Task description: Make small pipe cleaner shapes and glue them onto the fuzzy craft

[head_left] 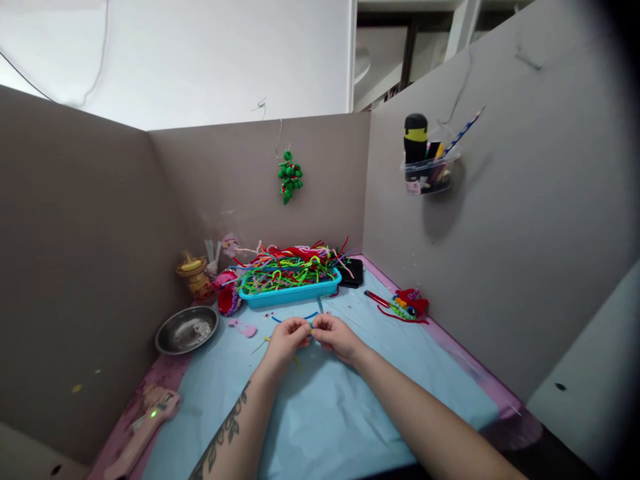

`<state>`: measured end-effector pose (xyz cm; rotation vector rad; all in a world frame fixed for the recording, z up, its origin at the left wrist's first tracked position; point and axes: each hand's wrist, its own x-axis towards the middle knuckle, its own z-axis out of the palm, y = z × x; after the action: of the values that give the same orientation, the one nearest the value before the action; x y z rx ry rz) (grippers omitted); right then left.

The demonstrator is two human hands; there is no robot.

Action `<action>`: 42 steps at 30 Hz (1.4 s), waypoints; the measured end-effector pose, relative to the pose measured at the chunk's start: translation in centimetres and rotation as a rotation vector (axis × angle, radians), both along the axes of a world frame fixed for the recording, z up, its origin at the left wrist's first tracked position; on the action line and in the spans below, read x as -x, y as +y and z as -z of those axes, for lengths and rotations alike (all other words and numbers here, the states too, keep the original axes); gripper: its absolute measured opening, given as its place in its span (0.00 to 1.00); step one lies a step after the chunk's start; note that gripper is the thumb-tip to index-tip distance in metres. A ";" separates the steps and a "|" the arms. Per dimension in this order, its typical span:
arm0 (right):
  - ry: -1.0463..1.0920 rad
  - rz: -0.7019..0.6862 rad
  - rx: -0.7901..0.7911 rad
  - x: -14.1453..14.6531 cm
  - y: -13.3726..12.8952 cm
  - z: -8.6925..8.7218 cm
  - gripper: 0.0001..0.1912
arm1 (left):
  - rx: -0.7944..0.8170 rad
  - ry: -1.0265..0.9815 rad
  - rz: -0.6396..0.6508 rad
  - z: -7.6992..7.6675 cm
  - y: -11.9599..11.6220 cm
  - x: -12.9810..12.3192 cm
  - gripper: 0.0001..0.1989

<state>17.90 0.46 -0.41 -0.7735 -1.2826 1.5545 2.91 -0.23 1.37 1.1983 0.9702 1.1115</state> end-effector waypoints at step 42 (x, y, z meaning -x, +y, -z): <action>0.175 0.040 0.173 0.7 0.0 -0.4 0.15 | -0.657 0.579 -0.197 0.9 -0.1 0.1 0.12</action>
<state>17.20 0.49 0.00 -0.7481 -1.0096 1.6776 2.81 -0.36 0.48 2.0702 1.2152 1.3216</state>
